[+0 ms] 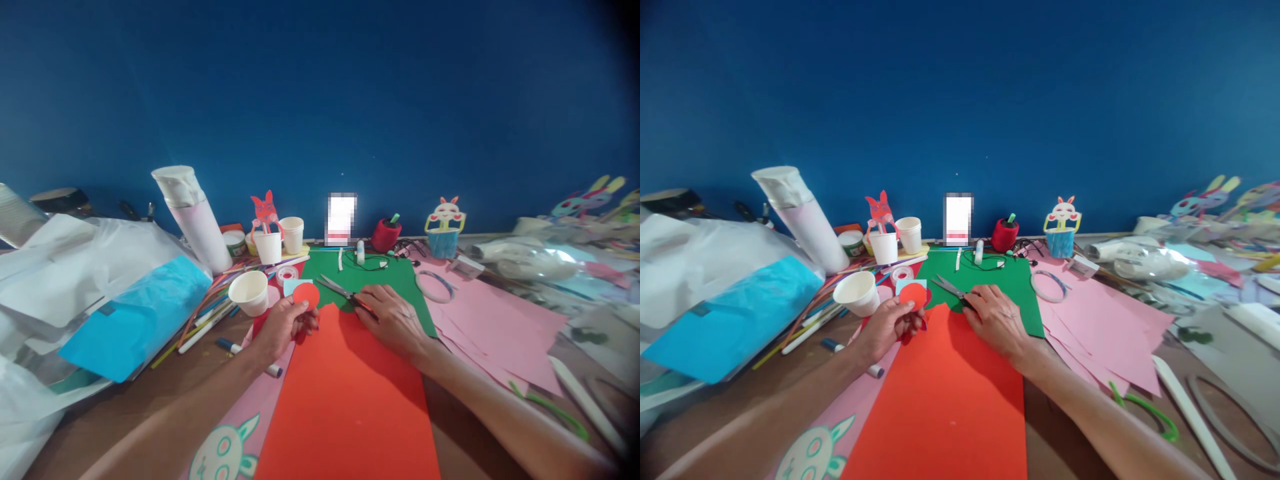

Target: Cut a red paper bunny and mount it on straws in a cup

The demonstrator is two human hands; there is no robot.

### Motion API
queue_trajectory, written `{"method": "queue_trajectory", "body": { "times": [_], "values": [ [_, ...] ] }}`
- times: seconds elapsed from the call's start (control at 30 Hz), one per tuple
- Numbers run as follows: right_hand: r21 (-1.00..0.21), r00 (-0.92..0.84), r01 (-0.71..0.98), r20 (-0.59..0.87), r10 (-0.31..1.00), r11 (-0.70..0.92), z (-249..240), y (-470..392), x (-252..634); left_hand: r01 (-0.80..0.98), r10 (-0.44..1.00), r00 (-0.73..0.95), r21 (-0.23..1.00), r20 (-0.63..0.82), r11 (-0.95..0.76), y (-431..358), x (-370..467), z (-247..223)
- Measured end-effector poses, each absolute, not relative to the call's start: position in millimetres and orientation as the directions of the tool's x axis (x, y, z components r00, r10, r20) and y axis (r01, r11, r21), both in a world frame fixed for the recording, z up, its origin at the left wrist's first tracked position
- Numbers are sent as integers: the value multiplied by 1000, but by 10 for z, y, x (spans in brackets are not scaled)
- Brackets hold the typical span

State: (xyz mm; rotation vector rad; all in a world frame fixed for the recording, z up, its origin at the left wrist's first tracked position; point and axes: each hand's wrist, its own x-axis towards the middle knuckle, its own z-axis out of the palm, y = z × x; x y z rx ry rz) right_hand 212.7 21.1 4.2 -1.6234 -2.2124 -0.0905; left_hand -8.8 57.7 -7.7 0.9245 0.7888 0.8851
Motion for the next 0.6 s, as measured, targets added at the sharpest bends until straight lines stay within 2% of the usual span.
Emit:
{"method": "queue_trajectory", "body": {
  "times": [0.13,0.23,0.3,0.43,0.6],
  "values": [
    [-463,-261,756,435,862,462,-3,155,2012,-256,838,510,896,-194,363,536,-72,-30],
    [-694,-166,604,371,914,392,-6,113,1926,-204,795,575,907,-194,369,489,-47,-4],
    [-792,-106,532,288,952,299,13,95,1884,-167,767,608,912,-204,375,458,-29,-8],
    [-883,-94,437,142,985,169,25,84,1848,-98,711,665,917,-229,386,404,-5,-46],
    [-922,-120,374,63,991,104,-18,94,1848,-63,663,713,920,-229,386,388,-16,-20]
  ]
}}
